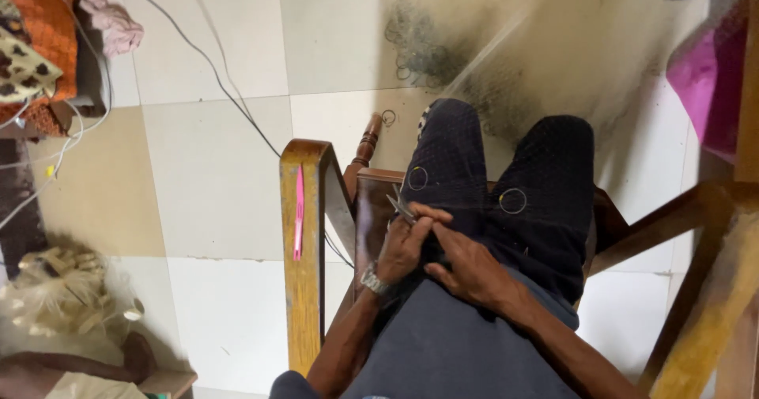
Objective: Repairing a fine-mesh fishing net using a plastic shuttle
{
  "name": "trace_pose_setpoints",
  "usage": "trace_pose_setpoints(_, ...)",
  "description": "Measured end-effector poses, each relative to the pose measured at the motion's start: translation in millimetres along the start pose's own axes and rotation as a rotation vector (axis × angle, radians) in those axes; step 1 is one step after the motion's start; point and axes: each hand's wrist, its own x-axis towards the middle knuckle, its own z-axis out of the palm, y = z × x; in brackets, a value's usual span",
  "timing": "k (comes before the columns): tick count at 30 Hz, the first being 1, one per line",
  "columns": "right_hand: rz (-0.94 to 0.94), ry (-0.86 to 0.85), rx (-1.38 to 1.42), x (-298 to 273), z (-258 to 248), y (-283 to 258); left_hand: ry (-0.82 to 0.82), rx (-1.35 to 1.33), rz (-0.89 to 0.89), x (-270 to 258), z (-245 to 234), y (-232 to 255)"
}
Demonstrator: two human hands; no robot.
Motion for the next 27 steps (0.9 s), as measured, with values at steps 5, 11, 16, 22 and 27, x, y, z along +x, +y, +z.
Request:
trace_pose_setpoints(5, -0.110, 0.182, 0.104, -10.4, -0.4, 28.0, 0.203, 0.329, -0.191, -10.1, -53.2, -24.7)
trace_pose_setpoints(11, 0.072, 0.503, -0.065, -31.0, -35.0, 70.2, 0.329, 0.857, -0.417, -24.4, -74.5, -139.3)
trace_pose_setpoints(16, 0.136, 0.619, -0.101, -51.5, -53.1, 73.8, 0.474, 1.100, -0.338, -27.9, -72.2, -203.3)
trace_pose_setpoints(22, 0.160, 0.657, -0.131, -62.2, -50.2, 83.3, 0.591, 1.032, -0.047, -39.2, -76.1, -213.4)
trace_pose_setpoints(27, 0.153, 0.680, -0.152, -59.6, -49.0, 93.5, 0.558, 0.884, -0.032, -46.5, -77.5, -193.7)
